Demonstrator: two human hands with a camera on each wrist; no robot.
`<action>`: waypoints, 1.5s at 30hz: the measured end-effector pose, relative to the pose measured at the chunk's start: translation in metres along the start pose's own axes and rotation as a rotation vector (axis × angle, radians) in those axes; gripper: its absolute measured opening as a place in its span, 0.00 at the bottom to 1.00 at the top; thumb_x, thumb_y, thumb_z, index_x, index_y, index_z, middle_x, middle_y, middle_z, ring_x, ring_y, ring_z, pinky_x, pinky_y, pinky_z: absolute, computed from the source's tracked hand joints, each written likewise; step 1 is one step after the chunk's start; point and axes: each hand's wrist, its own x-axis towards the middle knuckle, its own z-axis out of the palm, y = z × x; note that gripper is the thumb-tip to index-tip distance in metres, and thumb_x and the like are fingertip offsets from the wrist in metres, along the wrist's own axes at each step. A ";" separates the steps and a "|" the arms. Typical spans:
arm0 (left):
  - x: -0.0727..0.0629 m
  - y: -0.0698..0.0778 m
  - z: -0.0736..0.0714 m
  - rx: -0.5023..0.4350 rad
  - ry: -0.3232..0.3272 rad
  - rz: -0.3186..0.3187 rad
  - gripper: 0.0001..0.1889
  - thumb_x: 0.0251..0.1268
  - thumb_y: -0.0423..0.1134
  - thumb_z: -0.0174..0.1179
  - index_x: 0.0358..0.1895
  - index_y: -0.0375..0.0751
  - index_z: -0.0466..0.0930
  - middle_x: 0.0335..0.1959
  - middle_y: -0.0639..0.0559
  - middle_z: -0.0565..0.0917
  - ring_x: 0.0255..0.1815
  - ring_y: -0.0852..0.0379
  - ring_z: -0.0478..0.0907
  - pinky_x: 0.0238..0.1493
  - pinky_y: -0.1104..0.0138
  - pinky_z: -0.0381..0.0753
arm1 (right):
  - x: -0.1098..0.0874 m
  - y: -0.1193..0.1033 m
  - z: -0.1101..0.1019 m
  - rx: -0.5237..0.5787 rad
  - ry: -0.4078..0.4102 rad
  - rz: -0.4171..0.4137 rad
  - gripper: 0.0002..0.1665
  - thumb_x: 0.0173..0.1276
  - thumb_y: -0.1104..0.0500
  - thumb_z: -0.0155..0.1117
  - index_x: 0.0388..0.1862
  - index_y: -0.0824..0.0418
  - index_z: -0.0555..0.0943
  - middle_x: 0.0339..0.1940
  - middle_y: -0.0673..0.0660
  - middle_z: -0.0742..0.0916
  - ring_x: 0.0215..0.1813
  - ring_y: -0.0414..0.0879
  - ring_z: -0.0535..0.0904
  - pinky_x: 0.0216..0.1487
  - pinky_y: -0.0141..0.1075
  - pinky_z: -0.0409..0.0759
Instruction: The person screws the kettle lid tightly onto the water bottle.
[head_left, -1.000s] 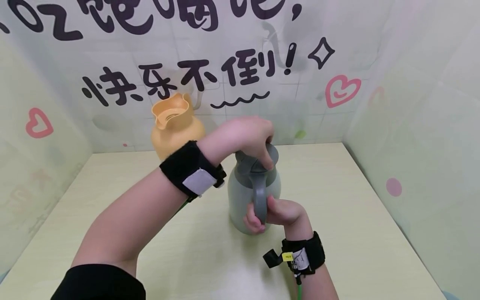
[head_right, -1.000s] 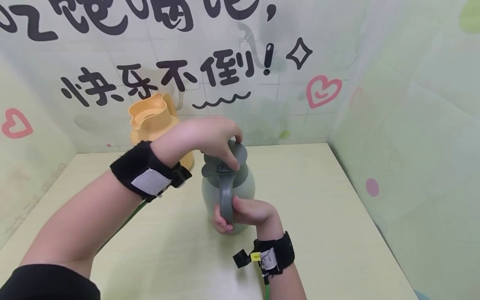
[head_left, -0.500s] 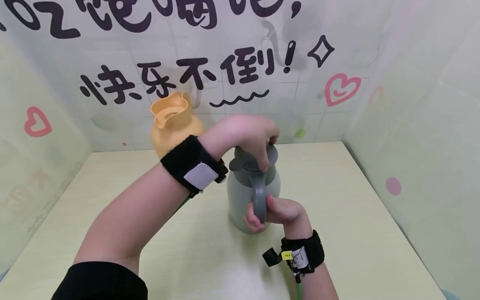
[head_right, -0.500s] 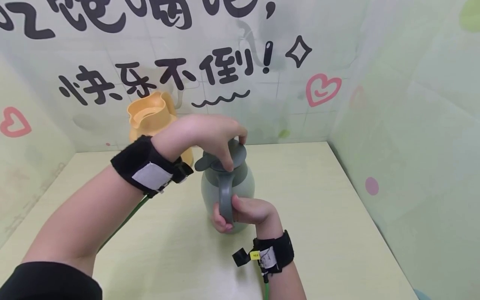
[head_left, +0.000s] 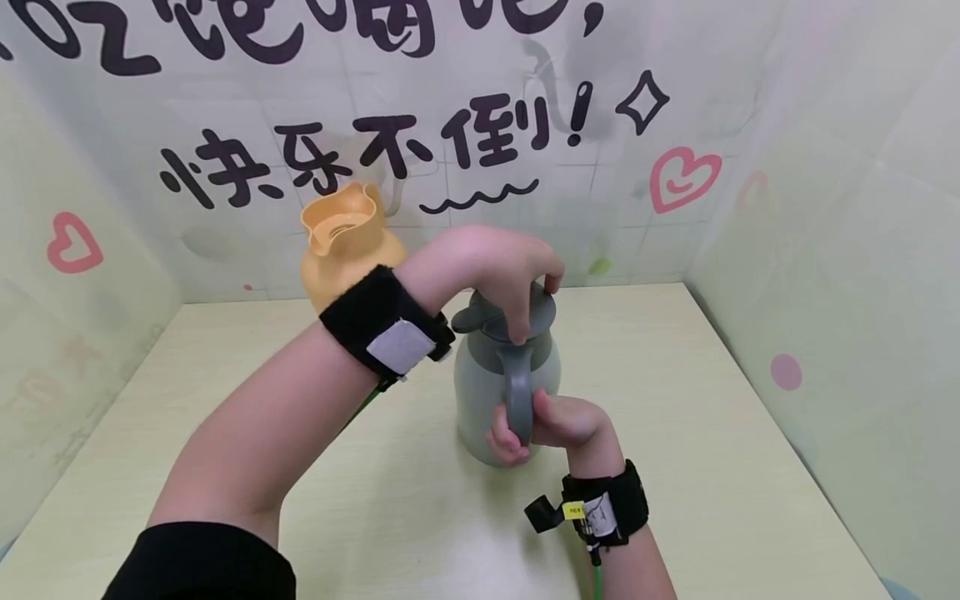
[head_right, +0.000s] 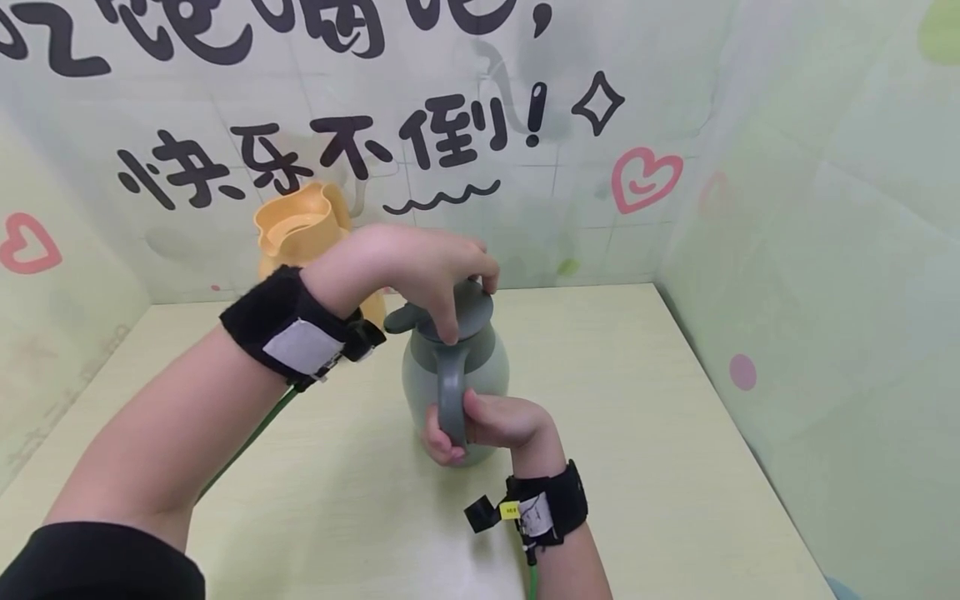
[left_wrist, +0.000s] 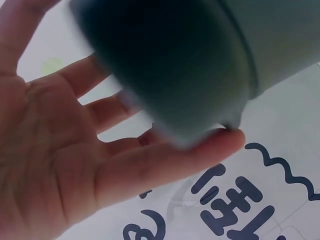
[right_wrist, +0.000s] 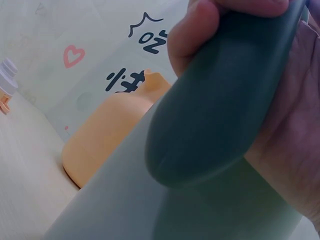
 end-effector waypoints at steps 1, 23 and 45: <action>0.000 -0.001 0.000 -0.003 0.000 0.007 0.28 0.47 0.38 0.72 0.55 0.43 0.73 0.49 0.52 0.73 0.46 0.54 0.71 0.43 0.65 0.72 | 0.000 0.000 0.000 0.001 0.000 0.000 0.37 0.71 0.31 0.23 0.32 0.63 0.62 0.20 0.60 0.65 0.22 0.51 0.58 0.25 0.41 0.60; -0.003 -0.011 0.001 -0.012 -0.047 0.136 0.34 0.42 0.28 0.69 0.58 0.46 0.71 0.58 0.52 0.68 0.55 0.55 0.67 0.51 0.65 0.70 | 0.002 -0.001 0.001 0.012 -0.015 -0.007 0.38 0.71 0.31 0.24 0.32 0.65 0.62 0.21 0.61 0.65 0.22 0.53 0.58 0.24 0.44 0.60; -0.005 0.018 -0.002 -0.075 0.150 -0.250 0.25 0.52 0.56 0.67 0.43 0.42 0.73 0.37 0.53 0.74 0.38 0.55 0.72 0.38 0.64 0.72 | 0.002 -0.004 0.000 0.009 -0.009 -0.020 0.38 0.72 0.32 0.24 0.32 0.66 0.63 0.21 0.61 0.65 0.23 0.54 0.59 0.25 0.44 0.61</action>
